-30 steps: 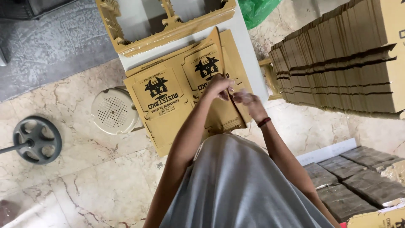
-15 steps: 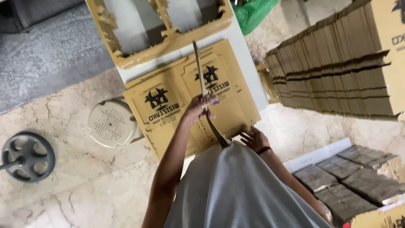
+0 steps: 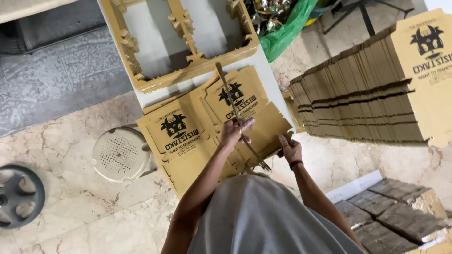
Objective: Stripping waste material from die-cut cardboard sheets and folding them into boxes for packaging.
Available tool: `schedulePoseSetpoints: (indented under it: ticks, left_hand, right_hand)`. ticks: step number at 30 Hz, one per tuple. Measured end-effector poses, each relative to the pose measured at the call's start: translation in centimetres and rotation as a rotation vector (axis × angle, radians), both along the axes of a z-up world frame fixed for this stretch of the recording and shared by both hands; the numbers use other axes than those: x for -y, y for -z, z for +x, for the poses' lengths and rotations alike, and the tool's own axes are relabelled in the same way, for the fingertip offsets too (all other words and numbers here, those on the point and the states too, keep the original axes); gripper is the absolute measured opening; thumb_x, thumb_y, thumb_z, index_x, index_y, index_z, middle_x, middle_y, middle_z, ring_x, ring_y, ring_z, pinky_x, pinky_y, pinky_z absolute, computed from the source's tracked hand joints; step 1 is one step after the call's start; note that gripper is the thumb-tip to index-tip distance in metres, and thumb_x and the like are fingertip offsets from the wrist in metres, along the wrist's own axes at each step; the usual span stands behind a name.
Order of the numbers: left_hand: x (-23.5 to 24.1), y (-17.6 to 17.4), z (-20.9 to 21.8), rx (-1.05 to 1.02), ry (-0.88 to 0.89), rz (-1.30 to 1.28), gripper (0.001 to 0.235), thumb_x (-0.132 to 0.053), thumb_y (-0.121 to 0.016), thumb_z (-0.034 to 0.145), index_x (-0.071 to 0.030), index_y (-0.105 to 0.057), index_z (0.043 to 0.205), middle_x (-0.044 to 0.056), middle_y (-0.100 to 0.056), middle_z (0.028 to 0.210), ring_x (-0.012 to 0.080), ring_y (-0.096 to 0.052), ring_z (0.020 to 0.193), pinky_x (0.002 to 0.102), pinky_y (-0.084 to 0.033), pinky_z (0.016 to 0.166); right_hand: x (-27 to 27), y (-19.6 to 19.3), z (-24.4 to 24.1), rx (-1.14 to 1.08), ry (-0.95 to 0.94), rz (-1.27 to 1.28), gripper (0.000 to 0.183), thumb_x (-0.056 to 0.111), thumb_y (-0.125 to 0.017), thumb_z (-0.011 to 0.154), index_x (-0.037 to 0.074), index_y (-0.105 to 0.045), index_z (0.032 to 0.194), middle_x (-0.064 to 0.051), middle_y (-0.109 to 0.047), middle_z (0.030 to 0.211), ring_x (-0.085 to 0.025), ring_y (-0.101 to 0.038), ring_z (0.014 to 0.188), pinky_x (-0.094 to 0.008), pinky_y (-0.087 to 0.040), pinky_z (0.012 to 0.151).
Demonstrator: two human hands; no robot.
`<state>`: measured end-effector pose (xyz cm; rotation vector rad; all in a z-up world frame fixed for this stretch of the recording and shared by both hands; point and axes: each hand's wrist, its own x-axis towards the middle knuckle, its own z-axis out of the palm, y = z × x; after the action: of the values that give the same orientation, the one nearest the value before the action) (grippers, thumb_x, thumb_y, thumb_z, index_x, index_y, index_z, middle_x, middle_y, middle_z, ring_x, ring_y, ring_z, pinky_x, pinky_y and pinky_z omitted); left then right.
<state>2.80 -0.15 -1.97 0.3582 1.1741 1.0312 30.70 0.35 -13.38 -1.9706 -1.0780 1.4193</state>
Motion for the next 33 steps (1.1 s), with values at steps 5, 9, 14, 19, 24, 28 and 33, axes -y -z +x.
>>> schedulePoseSetpoints:
  ticks: [5, 9, 14, 19, 24, 28, 33]
  left_hand:
    - [-0.7, -0.1, 2.0, -0.102, -0.142, -0.087, 0.041, -0.029, -0.085, 0.088, 0.001, -0.057, 0.095, 0.026, -0.074, 0.094, 0.0262, -0.068, 0.042, 0.033, -0.059, 0.035]
    - [-1.6, -1.1, 2.6, -0.132, -0.154, -0.116, 0.056, -0.042, -0.091, 0.080, 0.001, -0.059, 0.094, 0.025, -0.075, 0.091, 0.0253, -0.067, 0.042, 0.034, -0.059, 0.035]
    - [-3.9, -2.0, 5.2, -0.196, 0.035, -0.222, 0.087, -0.068, -0.068, 0.089, -0.001, -0.052, 0.142, 0.026, -0.070, 0.116, 0.0322, -0.076, 0.077, 0.041, -0.066, 0.063]
    - [-5.4, 5.0, 5.6, -0.259, 0.326, -0.195, 0.098, -0.065, -0.074, 0.089, -0.014, -0.029, 0.159, 0.027, -0.066, 0.129, 0.0456, -0.073, 0.100, 0.059, -0.062, 0.081]
    - [-7.2, -0.1, 8.0, -0.503, 0.400, -0.063, 0.060, -0.032, -0.060, 0.094, -0.004, -0.050, 0.146, 0.020, -0.078, 0.111, 0.0267, -0.077, 0.072, 0.027, -0.059, 0.044]
    - [-13.9, -2.7, 13.0, -0.607, 0.463, 0.285, 0.072, -0.059, -0.063, 0.082, -0.019, -0.054, 0.140, 0.010, -0.069, 0.122, 0.0232, -0.069, 0.093, 0.034, -0.057, 0.068]
    - [-26.3, -5.4, 21.5, -0.424, 0.380, 0.591, 0.111, -0.024, -0.082, 0.080, -0.012, -0.009, 0.163, 0.022, -0.030, 0.164, 0.0405, -0.044, 0.143, 0.050, -0.048, 0.112]
  right_hand:
    - [-2.3, -2.0, 2.6, -0.113, 0.189, 0.151, 0.047, 0.034, -0.079, 0.098, -0.002, -0.058, 0.076, -0.029, -0.065, 0.063, -0.035, -0.067, 0.049, -0.045, -0.058, 0.045]
    - [-3.6, -10.3, 4.0, -0.096, 0.222, 0.311, 0.052, 0.030, -0.081, 0.100, 0.002, -0.052, 0.067, -0.029, -0.063, 0.059, -0.036, -0.066, 0.046, -0.046, -0.057, 0.045]
    - [-6.4, -26.9, 5.6, 0.118, -0.106, 0.518, 0.059, 0.025, -0.071, 0.101, 0.002, -0.068, 0.046, -0.018, -0.065, 0.047, -0.025, -0.065, 0.037, -0.033, -0.056, 0.053]
    - [-12.7, -31.8, 14.5, 0.651, -0.345, 1.153, 0.031, 0.006, -0.068, 0.091, -0.003, -0.062, 0.063, -0.015, -0.056, 0.056, -0.025, -0.055, 0.064, -0.038, -0.046, 0.070]
    - [-17.3, -38.9, 24.4, 0.277, -0.171, 1.118, 0.022, 0.002, -0.046, 0.121, 0.006, -0.063, 0.109, -0.009, -0.066, 0.105, -0.020, -0.065, 0.099, -0.032, -0.053, 0.088]
    - [-18.1, -41.3, 31.2, -0.825, -0.055, 1.109, 0.033, 0.022, -0.064, 0.106, 0.025, -0.048, 0.077, 0.008, -0.055, 0.107, -0.011, -0.049, 0.110, -0.024, -0.043, 0.110]
    - [-17.1, -33.9, 36.6, -0.491, 0.317, 0.777, 0.050, 0.026, -0.068, 0.093, 0.008, -0.061, 0.139, 0.000, -0.067, 0.143, -0.014, -0.068, 0.133, -0.028, -0.058, 0.121]
